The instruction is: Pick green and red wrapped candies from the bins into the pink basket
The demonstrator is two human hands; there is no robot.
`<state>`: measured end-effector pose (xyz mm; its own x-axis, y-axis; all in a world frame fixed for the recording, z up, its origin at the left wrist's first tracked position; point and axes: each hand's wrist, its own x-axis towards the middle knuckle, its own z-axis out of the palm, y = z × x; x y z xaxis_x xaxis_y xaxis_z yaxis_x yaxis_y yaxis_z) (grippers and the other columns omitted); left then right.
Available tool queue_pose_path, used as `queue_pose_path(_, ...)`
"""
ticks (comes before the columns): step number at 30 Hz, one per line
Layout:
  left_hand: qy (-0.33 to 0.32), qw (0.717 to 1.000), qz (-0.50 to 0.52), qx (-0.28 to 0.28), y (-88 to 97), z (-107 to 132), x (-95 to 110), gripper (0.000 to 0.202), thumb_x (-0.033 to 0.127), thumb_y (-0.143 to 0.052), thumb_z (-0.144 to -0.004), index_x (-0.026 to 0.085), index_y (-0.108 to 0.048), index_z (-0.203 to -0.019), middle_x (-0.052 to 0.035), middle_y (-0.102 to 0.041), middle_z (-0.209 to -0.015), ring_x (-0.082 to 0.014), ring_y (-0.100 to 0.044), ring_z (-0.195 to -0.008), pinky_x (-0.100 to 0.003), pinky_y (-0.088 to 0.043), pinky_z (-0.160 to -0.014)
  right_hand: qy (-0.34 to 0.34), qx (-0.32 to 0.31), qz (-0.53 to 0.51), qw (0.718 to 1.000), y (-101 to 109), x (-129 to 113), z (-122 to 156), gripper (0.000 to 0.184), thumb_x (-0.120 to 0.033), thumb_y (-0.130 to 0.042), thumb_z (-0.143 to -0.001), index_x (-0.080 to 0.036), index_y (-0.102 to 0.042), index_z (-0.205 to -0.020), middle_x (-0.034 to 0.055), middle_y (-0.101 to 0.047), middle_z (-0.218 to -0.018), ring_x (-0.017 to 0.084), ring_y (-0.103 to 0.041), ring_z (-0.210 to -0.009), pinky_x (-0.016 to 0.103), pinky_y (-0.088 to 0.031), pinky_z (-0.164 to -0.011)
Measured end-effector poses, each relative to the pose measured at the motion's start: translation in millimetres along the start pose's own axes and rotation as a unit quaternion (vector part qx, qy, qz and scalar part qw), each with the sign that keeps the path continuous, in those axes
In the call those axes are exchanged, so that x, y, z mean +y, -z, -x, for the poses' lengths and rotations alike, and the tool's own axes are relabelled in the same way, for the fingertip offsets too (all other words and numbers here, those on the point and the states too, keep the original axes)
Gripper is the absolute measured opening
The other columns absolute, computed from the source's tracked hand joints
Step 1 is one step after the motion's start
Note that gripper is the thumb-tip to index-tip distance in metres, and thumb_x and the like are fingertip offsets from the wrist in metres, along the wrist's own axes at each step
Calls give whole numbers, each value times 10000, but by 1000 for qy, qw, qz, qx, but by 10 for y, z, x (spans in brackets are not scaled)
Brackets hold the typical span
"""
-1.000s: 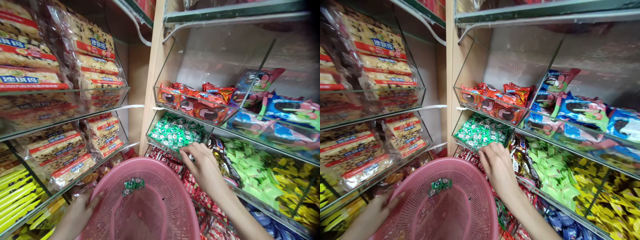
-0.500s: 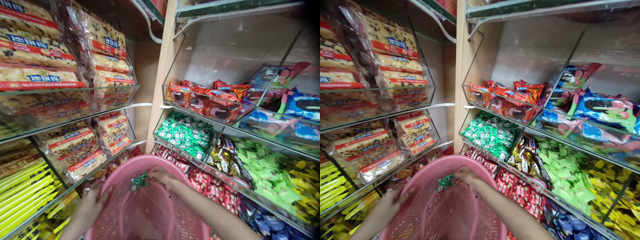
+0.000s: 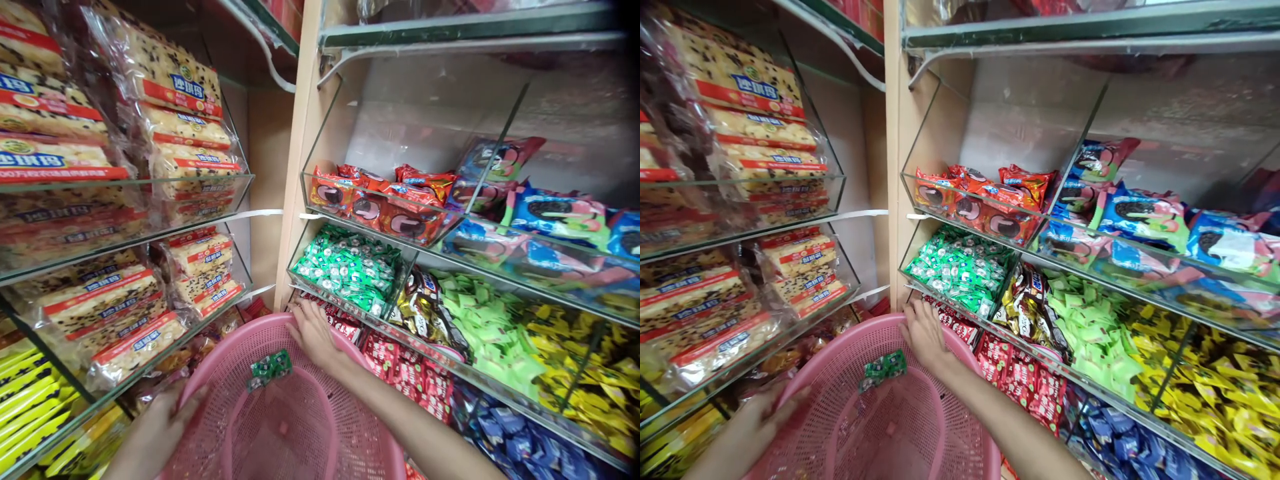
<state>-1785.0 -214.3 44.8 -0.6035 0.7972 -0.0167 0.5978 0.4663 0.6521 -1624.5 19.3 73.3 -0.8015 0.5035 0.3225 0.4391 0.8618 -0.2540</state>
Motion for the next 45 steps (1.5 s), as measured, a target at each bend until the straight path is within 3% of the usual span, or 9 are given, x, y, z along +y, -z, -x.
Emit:
queue_pose_path(4, 7, 998, -51, -45, -30, -41, -41, 474, 578, -328, -796, 195, -599, -736, -26, -677, -707, -197, -629, -713, -250, -477, -680, -52, -81, -18, 995, -96, 103, 20, 495, -488, -341, -875, -178, -447, -1247, 119, -531, -1165, 247, -454, -1075, 385, -333, -903)
queue_pose_path(7, 37, 985, -153, -65, -5, -119, 76, 535, 586, -313, -786, 170, -604, -954, -98, -685, -876, -272, -627, -882, -332, -467, -754, -76, -104, -13, 992, -108, 130, 79, 532, -522, -340, -863, -178, -445, -1254, 129, -513, -1201, 265, -438, -1111, 406, -315, -927)
queue_pose_path(10, 53, 965, -244, -75, 0, -219, 453, 621, 606, -316, -778, 171, -511, -1175, -150, -656, -1012, -332, -597, -968, -440, -433, -813, -90, -109, -5, 990, -64, 105, 131, 537, -525, -349, -857, -178, -443, -1256, 132, -506, -1213, 277, -438, -1116, 418, -315, -929)
queue_pose_path(14, -61, 946, -311, -71, -171, -446, 1080, 449, 367, -334, -848, 110, -527, -1162, -182, -588, -1138, -297, -531, -1082, -391, -412, -861, -92, -96, 0, 991, -10, 78, 176, 505, -499, -366, -859, -190, -444, -1251, 120, -522, -1192, 269, -446, -1107, 415, -321, -925)
queue_pose_path(17, -109, 941, -319, -38, -372, -744, 1329, 439, 343, -275, -875, 102, -563, -1104, -192, -611, -1066, -297, -538, -1060, -392, -409, -841, -90, -86, 5, 992, -2, 99, 199, 490, -455, -398, -858, -174, -438, -1258, 127, -528, -1185, 266, -454, -1098, 405, -330, -920)
queue_pose_path(23, -186, 955, -152, -174, -607, -1325, 1188, 497, 487, -260, -862, 189, -658, -831, -85, -688, -894, -206, -631, -827, -267, -427, -708, -62, -86, 1, 994, 223, 37, 312, 391, -312, -413, -875, -160, -461, -1233, 112, -542, -1179, 221, -472, -1088, 345, -340, -916)
queue_pose_path(28, -198, 958, -144, -146, -634, -1416, 1084, 442, 499, -298, -845, 242, -650, -923, -63, -686, -962, -212, -623, -916, -258, -415, -721, 73, 16, 8, 997, 1037, -123, 362, 255, -236, -383, -900, -215, -543, -1098, 34, -594, -994, 148, -500, -914, 263, -363, -813)
queue_pose_path(33, -171, 963, -153, -141, -637, -1394, 1096, 460, 506, -294, -840, 211, -647, -818, -74, -688, -910, -214, -635, -855, -254, -404, -677, -22, 110, 220, 969, 1673, 133, 99, 173, -211, -431, -874, -179, -600, -852, 66, -565, -849, 193, -449, -831, 301, -313, -675)
queue_pose_path(45, -179, 963, -142, -143, -650, -1447, 1101, 482, 536, -263, -840, 227, -632, -813, -58, -688, -919, -226, -631, -876, -255, -390, -655, -46, 47, 294, 954, 1605, 315, -117, 135, -228, -550, -808, -183, -533, -934, 62, -586, -940, 221, -456, -901, 322, -285, -690)
